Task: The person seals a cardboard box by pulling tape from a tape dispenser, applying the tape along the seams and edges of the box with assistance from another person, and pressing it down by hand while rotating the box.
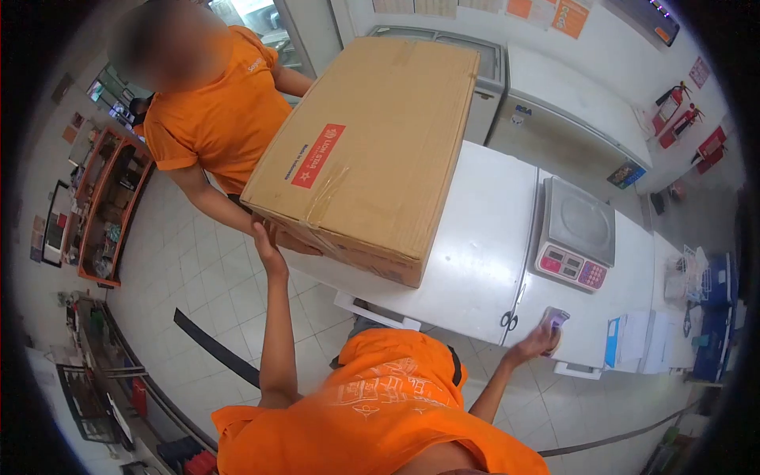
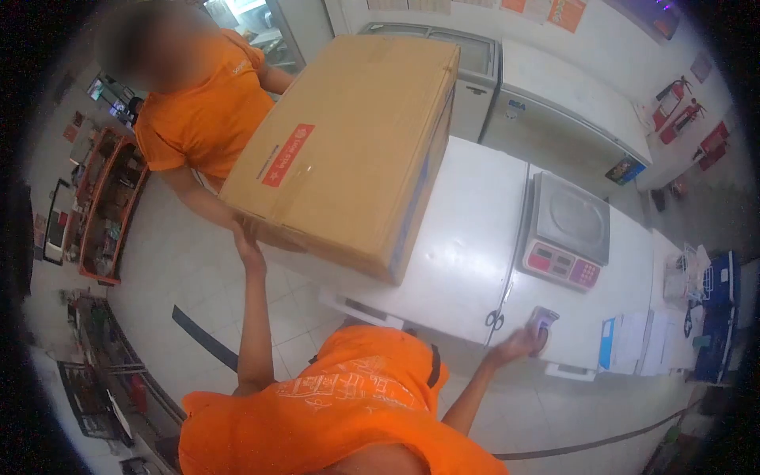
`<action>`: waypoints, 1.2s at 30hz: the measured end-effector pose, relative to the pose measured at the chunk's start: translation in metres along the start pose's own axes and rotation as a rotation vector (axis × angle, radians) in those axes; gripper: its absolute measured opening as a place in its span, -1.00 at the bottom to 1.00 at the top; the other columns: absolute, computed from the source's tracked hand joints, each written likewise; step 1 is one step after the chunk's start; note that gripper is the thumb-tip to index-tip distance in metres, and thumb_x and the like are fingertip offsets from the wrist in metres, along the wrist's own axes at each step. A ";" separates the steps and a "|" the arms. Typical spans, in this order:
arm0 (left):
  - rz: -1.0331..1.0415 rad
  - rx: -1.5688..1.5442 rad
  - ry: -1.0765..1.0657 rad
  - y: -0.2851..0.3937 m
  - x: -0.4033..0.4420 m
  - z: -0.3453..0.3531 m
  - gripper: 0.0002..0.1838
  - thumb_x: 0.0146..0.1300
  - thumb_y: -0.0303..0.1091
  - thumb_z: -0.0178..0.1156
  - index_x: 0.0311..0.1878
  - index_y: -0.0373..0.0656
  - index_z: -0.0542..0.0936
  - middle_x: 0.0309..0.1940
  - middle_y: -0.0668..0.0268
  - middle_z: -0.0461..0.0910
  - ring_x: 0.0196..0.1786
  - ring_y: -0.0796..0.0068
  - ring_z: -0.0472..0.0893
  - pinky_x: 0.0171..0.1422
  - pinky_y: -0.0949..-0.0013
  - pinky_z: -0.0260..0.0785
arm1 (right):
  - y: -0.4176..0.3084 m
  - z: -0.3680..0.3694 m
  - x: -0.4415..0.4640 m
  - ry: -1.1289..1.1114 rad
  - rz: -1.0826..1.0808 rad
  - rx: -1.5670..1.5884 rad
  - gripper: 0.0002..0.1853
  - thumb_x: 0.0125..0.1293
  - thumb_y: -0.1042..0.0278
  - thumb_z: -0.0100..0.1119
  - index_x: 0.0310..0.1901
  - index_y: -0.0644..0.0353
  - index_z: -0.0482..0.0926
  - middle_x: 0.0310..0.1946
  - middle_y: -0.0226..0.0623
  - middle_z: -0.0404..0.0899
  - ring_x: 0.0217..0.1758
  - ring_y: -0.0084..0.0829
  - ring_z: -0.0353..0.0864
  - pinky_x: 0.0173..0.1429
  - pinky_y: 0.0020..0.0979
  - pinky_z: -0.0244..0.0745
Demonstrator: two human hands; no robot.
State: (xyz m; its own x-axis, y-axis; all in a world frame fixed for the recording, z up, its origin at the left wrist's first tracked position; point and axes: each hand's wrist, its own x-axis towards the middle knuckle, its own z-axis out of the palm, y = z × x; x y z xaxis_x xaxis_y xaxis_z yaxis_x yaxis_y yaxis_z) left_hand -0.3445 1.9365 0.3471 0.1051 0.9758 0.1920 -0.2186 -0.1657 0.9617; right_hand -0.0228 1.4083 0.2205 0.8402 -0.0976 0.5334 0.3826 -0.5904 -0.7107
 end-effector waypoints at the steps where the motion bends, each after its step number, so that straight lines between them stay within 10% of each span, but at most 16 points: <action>1: 0.027 -0.052 -0.057 -0.001 0.010 -0.005 -0.32 0.60 0.10 -0.15 0.52 -0.25 0.19 0.47 0.10 0.28 0.55 0.20 0.22 0.57 0.12 0.11 | -0.042 0.024 -0.004 -0.159 0.274 0.671 -0.40 0.59 0.14 -0.09 0.50 0.32 0.13 0.33 0.10 0.39 0.32 -0.10 0.48 0.45 -0.11 0.31; 6: 0.116 0.121 -0.219 0.002 0.027 -0.007 -0.36 0.60 0.05 -0.10 0.45 -0.31 0.29 0.39 0.11 0.38 0.44 0.26 0.33 0.52 0.21 0.14 | -0.194 0.101 -0.021 -1.007 0.289 0.899 -0.06 0.42 -0.51 -0.18 0.64 -0.14 -0.13 0.64 -0.13 -0.02 0.69 -0.10 -0.06 0.66 0.05 -0.15; 13: 0.017 0.054 -0.388 0.065 -0.001 0.039 -0.38 0.51 -0.01 0.11 0.35 -0.39 0.42 0.30 0.14 0.49 0.35 0.29 0.43 0.46 0.23 0.20 | -0.176 0.145 -0.037 -0.898 0.310 1.016 -0.46 0.54 0.18 -0.17 0.40 0.37 0.31 0.42 -0.12 0.32 0.48 -0.28 0.24 0.58 -0.23 0.07; 19: 0.449 -0.058 -0.881 0.154 0.005 0.132 -0.21 0.28 -0.09 0.31 0.54 -0.13 0.33 0.56 0.09 0.26 0.62 0.08 0.18 0.64 0.09 0.00 | -0.113 0.140 -0.030 -0.773 0.366 0.988 -0.01 0.33 -0.56 0.00 0.53 0.08 0.19 0.52 -0.25 0.22 0.55 -0.25 0.17 0.59 -0.09 0.04; 21: 0.701 0.209 -1.075 0.180 0.007 0.163 -0.22 0.27 -0.03 0.29 0.56 0.09 0.32 0.58 0.18 0.24 0.61 -0.03 0.19 0.65 -0.02 -0.01 | -0.165 0.118 -0.034 -0.721 0.794 1.667 0.00 0.30 -0.60 -0.03 0.57 -0.03 0.12 0.56 -0.32 0.17 0.58 -0.24 0.14 0.63 -0.05 0.00; 22: 0.720 0.239 -1.102 0.196 -0.001 0.180 -0.22 0.26 0.00 0.29 0.55 0.16 0.32 0.58 0.21 0.23 0.59 -0.10 0.19 0.64 -0.09 -0.04 | -0.196 0.112 -0.039 -0.593 0.935 1.533 0.22 0.06 -0.77 0.04 0.59 -0.06 0.08 0.58 -0.33 0.11 0.61 -0.22 0.09 0.63 -0.01 0.03; 36: 0.869 0.593 -1.430 0.160 -0.119 0.227 -0.16 0.21 0.05 0.32 0.56 0.23 0.27 0.63 0.23 0.07 0.62 -0.14 0.07 0.49 -0.59 -0.24 | -0.169 0.101 -0.155 -0.602 1.357 1.584 -0.19 0.35 -0.36 0.07 0.43 0.09 0.31 0.39 -0.27 0.32 0.46 -0.23 0.20 0.45 0.09 0.13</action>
State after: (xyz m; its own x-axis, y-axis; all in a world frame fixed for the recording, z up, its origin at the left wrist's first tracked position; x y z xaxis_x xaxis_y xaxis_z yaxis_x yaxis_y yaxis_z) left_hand -0.1714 1.7619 0.5223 0.9149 -0.2339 0.3289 -0.3533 -0.8581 0.3725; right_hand -0.1792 1.6048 0.2114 0.6638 0.6113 -0.4309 -0.7424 0.6085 -0.2804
